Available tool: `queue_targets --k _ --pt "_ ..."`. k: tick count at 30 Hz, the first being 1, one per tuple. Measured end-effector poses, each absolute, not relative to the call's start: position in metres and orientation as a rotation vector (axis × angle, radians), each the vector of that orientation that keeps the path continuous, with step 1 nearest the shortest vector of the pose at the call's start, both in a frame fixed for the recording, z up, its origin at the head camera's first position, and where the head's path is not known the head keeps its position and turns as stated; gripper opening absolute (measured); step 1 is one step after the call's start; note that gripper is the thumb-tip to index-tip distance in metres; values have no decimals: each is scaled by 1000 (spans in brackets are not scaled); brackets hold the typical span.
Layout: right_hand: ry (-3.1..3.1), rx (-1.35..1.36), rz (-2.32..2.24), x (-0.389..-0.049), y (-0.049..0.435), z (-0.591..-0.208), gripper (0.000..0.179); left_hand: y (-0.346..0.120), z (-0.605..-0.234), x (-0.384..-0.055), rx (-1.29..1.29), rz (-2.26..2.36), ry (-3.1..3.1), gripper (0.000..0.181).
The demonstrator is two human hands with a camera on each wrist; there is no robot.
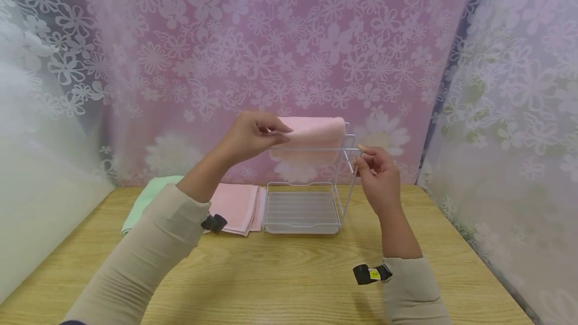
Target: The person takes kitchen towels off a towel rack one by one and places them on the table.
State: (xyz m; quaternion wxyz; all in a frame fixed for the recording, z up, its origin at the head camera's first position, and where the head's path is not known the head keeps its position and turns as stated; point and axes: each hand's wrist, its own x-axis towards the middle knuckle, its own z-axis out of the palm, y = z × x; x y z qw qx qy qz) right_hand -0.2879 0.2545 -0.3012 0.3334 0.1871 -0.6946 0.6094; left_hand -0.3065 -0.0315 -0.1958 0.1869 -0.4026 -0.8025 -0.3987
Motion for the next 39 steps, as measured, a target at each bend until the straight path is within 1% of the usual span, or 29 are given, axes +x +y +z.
queue_targets --k 19,26,39 --pt "-1824 460 1569 -286 253 -299 23 -36 -201 -301 -1187 -1246 -2177 12" --pt "-1826 464 1576 -287 253 -300 23 -42 -201 -297 -1147 -1312 -2210 14" --pt "-1817 494 1575 -287 254 -300 24 -48 -207 -295 -1124 -1254 -2196 17"
